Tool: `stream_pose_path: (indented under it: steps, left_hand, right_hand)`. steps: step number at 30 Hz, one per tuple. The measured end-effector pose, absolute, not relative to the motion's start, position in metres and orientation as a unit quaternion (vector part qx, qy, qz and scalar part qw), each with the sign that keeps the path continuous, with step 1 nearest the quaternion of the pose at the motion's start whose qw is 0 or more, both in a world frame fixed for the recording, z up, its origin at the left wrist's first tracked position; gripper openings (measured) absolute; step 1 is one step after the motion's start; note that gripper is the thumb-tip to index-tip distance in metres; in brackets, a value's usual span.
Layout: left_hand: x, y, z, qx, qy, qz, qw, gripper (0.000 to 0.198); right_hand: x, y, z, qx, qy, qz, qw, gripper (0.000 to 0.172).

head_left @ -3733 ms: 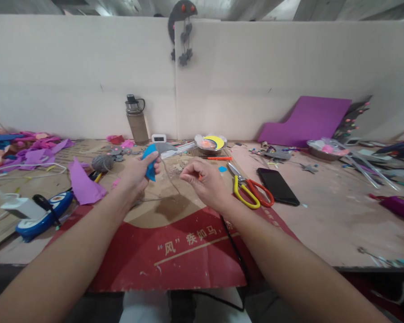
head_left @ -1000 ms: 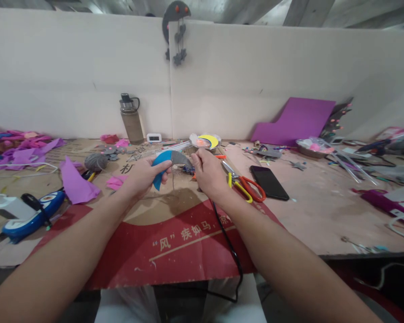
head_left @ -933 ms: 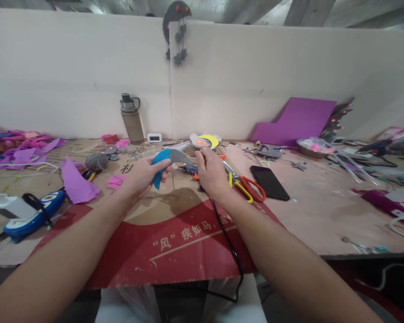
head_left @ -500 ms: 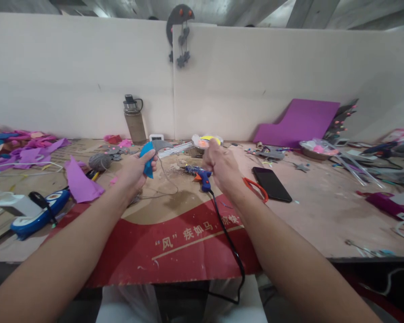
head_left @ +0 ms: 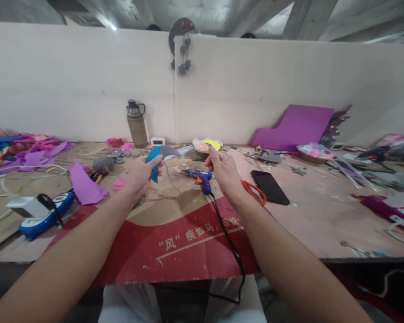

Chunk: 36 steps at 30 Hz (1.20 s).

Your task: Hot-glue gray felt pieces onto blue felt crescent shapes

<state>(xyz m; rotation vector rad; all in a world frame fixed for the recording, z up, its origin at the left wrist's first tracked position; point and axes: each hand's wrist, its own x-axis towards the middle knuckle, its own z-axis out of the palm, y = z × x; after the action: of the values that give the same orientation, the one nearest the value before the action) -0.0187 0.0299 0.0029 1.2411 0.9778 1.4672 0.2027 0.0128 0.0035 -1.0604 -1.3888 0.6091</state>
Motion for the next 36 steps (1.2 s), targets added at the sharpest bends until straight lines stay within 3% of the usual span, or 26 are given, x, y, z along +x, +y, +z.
stream_pose_path:
  steps: [5,9,17,24,27,31,36]
  left_hand:
    - [-0.018,0.028,-0.004,0.583,0.410,0.558,0.424,0.023]
    - [-0.011,0.020,-0.005,0.615,0.408,0.524,0.426,0.024]
    - [0.001,0.013,-0.005,0.607,0.427,0.468,0.480,0.022]
    - [-0.003,0.013,-0.009,0.672,0.451,0.432,0.397,0.017]
    - [-0.004,0.014,-0.010,0.669,0.454,0.432,0.400,0.019]
    - [-0.003,0.016,-0.009,0.619,0.443,0.465,0.454,0.018]
    - [-0.005,0.021,-0.007,0.547,0.428,0.510,0.507,0.016]
  right_hand:
    - [0.190,0.003,-0.003,-0.439,-0.648,0.151,0.604,0.013]
    - [0.175,-0.009,-0.003,-0.409,-0.730,0.037,0.546,0.011]
    - [0.166,-0.010,-0.006,-0.430,-0.781,-0.065,0.448,0.012]
    - [0.164,-0.007,-0.008,-0.458,-0.777,-0.109,0.417,0.009]
    - [0.162,-0.006,-0.006,-0.466,-0.770,-0.100,0.424,0.006]
    - [0.167,-0.006,-0.004,-0.451,-0.748,0.009,0.486,0.005]
    - [0.179,-0.014,0.002,-0.441,-0.687,0.119,0.565,0.029]
